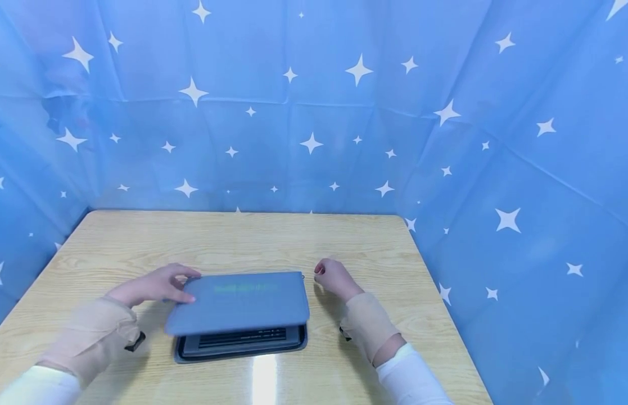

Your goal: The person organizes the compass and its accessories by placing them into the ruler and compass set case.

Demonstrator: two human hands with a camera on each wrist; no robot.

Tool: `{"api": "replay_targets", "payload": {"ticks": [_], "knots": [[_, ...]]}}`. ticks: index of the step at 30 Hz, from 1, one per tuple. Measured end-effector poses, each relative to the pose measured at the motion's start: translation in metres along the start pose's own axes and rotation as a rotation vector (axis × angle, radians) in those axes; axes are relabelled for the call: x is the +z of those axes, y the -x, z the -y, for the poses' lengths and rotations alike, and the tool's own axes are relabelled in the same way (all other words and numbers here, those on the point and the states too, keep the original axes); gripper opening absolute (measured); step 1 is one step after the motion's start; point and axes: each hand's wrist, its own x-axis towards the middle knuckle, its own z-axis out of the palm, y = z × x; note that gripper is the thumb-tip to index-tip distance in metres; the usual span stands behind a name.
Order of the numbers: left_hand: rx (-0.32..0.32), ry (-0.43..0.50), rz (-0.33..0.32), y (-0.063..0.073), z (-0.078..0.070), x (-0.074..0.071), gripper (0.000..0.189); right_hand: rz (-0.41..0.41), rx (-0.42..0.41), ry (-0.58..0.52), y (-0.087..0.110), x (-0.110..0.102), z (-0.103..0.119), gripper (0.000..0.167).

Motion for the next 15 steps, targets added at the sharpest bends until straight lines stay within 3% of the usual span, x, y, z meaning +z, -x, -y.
{"api": "replay_targets", "payload": {"ticks": [2, 6, 10, 15], "knots": [[0.027, -0.081, -0.028, -0.001, 0.002, 0.009, 0.072, 0.019, -0.018, 0.009, -0.001, 0.004, 0.002, 0.011], [0.012, -0.172, -0.098, -0.001, 0.001, 0.022, 0.073, 0.038, -0.048, 0.008, 0.000, 0.009, 0.008, 0.015], [-0.006, -0.190, -0.109, -0.003, -0.002, 0.029, 0.077, 0.035, -0.083, -0.006, 0.001, 0.013, 0.015, 0.013], [-0.012, -0.233, -0.126, -0.002, -0.003, 0.032, 0.079, -0.004, -0.165, 0.116, -0.002, 0.019, 0.020, 0.005]]}}
